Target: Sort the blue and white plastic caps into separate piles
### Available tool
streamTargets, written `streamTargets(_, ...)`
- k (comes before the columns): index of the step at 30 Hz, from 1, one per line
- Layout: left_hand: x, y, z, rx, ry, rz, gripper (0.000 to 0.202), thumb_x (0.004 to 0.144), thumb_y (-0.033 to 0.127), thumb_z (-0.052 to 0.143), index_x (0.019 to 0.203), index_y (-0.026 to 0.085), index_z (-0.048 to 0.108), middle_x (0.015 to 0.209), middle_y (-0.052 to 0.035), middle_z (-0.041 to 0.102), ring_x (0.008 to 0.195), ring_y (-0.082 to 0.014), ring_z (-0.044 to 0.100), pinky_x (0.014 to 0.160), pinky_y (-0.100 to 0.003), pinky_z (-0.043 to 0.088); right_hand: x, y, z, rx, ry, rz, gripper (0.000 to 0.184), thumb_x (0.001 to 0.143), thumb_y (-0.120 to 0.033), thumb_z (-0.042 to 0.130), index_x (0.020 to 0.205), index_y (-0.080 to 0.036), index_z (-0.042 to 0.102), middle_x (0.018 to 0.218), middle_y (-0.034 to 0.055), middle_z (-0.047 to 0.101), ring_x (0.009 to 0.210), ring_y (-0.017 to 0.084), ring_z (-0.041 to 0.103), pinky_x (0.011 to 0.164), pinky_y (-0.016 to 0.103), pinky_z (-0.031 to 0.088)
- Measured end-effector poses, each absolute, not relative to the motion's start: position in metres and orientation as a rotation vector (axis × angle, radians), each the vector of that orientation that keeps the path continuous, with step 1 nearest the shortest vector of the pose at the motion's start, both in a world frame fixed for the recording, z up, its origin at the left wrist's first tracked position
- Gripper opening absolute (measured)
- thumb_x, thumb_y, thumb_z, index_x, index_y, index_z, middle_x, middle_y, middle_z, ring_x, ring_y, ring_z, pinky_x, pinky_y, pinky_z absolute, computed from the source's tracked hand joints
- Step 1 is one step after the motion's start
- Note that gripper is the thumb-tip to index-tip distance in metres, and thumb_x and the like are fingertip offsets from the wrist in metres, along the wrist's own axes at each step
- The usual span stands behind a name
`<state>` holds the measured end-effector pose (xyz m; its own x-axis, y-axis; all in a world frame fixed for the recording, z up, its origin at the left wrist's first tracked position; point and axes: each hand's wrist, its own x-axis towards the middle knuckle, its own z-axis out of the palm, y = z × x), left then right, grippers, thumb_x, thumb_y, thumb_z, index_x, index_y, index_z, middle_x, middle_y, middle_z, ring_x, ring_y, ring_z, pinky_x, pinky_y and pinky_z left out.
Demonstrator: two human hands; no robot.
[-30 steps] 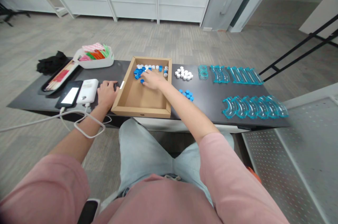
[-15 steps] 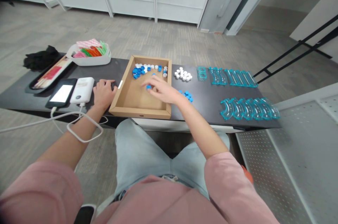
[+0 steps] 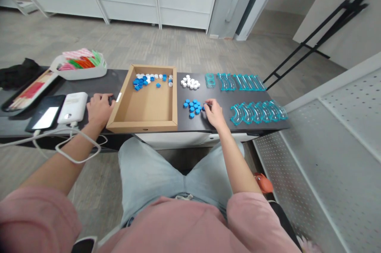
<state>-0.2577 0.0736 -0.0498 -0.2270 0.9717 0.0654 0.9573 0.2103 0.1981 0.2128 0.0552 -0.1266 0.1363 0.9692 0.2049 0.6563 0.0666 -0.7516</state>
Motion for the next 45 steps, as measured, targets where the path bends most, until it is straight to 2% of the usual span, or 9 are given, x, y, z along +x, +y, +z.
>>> streamTargets(3, -0.256, 0.072, -0.047, 1.902, 2.391, 0.300, 0.061, 0.107, 0.033, 0.041, 0.156, 0.004, 0.062, 0.155, -0.0283, 0.058, 0.146, -0.0426, 0.055, 0.123, -0.057, 0.044, 0.202, 0.061, -0.129, -1.635, -1.550, 0.608, 0.042, 0.106, -0.056, 0.048, 0.134, -0.029, 0.063, 0.151, 0.0140, 0.072, 0.145, 0.033, 0.065, 0.127, 0.058, 0.048)
streamTargets(6, -0.256, 0.069, -0.044, 1.919, 2.370, 0.301, 0.060, 0.108, 0.035, 0.040, 0.156, 0.007, 0.063, 0.156, -0.0281, 0.058, 0.146, -0.0425, 0.056, 0.122, -0.056, 0.045, 0.185, 0.072, -0.129, -1.625, -1.596, 0.668, 0.049, 0.108, -0.059, 0.046, 0.143, -0.028, 0.062, 0.155, 0.0133, 0.070, 0.149, 0.032, 0.062, 0.128, 0.055, 0.047)
streamTargets(10, -0.259, 0.068, -0.044, 1.924, 2.342, 0.297, 0.060, 0.110, 0.038, 0.035, 0.158, 0.013, 0.061, 0.158, -0.0255, 0.056, 0.148, -0.0408, 0.054, 0.123, -0.055, 0.043, 0.159, 0.084, -0.126, -1.607, -1.756, 0.653, 0.048, 0.111, -0.062, 0.046, 0.138, -0.028, 0.067, 0.150, 0.0128, 0.073, 0.144, 0.033, 0.065, 0.126, 0.055, 0.048)
streamTargets(17, -0.258, 0.075, -0.051, 1.910, 2.403, 0.264, 0.058, 0.111, 0.036, 0.038, 0.157, 0.009, 0.061, 0.156, -0.0259, 0.057, 0.145, -0.0394, 0.054, 0.121, -0.052, 0.044, 0.141, 0.087, -0.104, -1.638, -1.773, 0.453, 0.044, 0.114, -0.044, 0.039, 0.142, -0.028, 0.068, 0.146, 0.0130, 0.074, 0.142, 0.036, 0.061, 0.124, 0.060, 0.040)
streamTargets(23, -0.261, 0.076, -0.054, 1.946, 2.417, 0.290, 0.056, 0.111, 0.033, 0.039, 0.154, 0.008, 0.064, 0.152, -0.0257, 0.060, 0.141, -0.0389, 0.056, 0.116, -0.050, 0.046, 0.091, 0.132, -0.056, -1.398, -2.185, 0.284, 0.036, 0.111, -0.036, 0.052, 0.138, -0.023, 0.072, 0.138, 0.0143, 0.076, 0.132, 0.036, 0.064, 0.114, 0.052, 0.042)
streamTargets(30, -0.265, 0.074, -0.052, 1.990, 2.363, 0.300, 0.063, 0.111, 0.037, 0.030, 0.158, 0.010, 0.063, 0.151, -0.0272, 0.060, 0.141, -0.0408, 0.057, 0.115, -0.052, 0.046, -0.002, 0.202, -0.041, -1.545, -2.668, 0.004, 0.041, 0.108, -0.022, 0.057, 0.146, -0.013, 0.071, 0.147, 0.0221, 0.071, 0.137, 0.040, 0.064, 0.117, 0.055, 0.037)
streamTargets(36, -0.265, 0.076, -0.055, 1.979, 2.377, 0.330, 0.063, 0.110, 0.036, 0.030, 0.157, 0.013, 0.065, 0.151, -0.0258, 0.061, 0.140, -0.0411, 0.057, 0.116, -0.054, 0.047, -0.028, 0.215, -0.056, -1.473, -2.725, 0.188, 0.037, 0.105, -0.007, 0.051, 0.132, -0.014, 0.076, 0.140, 0.0220, 0.075, 0.131, 0.037, 0.069, 0.112, 0.050, 0.046)
streamTargets(41, -0.265, 0.076, -0.056, 1.960, 2.391, 0.340, 0.059, 0.108, 0.035, 0.036, 0.158, 0.021, 0.065, 0.151, -0.0229, 0.061, 0.140, -0.0393, 0.056, 0.118, -0.054, 0.046, 0.006, 0.203, -0.053, -0.997, -2.467, 0.483, 0.030, 0.098, -0.016, 0.068, 0.128, -0.018, 0.069, 0.134, 0.0153, 0.074, 0.120, 0.030, 0.070, 0.107, 0.044, 0.055)
streamTargets(45, -0.265, 0.076, -0.056, 1.961, 2.409, 0.288, 0.060, 0.110, 0.036, 0.033, 0.158, 0.019, 0.064, 0.152, -0.0223, 0.062, 0.141, -0.0386, 0.056, 0.118, -0.052, 0.046, 0.081, 0.179, -0.052, -1.014, -2.115, 0.587, 0.024, 0.104, -0.033, 0.063, 0.126, -0.023, 0.068, 0.126, 0.0119, 0.077, 0.110, 0.028, 0.074, 0.102, 0.047, 0.060)
